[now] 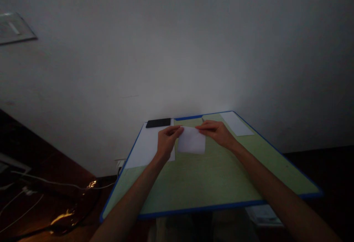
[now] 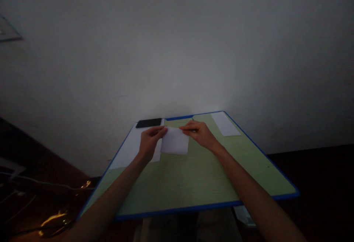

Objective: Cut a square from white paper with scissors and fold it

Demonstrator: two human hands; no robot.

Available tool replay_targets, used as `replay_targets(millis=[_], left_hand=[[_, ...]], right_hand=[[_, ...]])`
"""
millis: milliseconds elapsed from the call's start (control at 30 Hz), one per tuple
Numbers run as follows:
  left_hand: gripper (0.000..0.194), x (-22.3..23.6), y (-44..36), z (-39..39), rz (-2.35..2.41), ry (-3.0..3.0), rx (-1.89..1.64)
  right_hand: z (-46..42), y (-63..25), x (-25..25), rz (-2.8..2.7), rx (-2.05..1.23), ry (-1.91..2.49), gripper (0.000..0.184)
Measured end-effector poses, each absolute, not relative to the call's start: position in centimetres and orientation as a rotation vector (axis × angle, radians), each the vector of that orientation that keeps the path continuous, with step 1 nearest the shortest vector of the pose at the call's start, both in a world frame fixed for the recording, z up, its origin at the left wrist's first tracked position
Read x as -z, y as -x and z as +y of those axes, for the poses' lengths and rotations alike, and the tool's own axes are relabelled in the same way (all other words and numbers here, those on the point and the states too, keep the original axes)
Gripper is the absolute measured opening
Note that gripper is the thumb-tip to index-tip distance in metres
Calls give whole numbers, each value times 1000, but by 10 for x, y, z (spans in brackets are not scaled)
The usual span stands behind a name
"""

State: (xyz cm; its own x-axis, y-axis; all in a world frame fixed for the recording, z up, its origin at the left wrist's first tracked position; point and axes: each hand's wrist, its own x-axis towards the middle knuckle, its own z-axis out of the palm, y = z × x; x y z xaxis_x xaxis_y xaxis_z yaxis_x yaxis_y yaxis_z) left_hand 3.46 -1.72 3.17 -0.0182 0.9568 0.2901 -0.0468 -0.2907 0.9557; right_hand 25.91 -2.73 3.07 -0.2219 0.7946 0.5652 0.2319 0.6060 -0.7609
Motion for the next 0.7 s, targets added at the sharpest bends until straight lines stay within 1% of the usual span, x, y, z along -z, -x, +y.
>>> replay_targets(millis=[167,433,633,700], left_hand=[[26,-31,-35,-16,991,-1393,-1447],[26,-28,-35,-13,978,-1462,-1462],[28,-31,-31,-15,941,-1626,-1425],[24,-33,-31,-16,946,-1694,-1416]], right_hand=[[-26,-260,-29,-1761,-637,857,21],[-27,-259,-29,-1759,-611,867,20],[-27,-261,-30,-1780,-599,858,21],[-27,-261,-30,-1792,-595,871,21]])
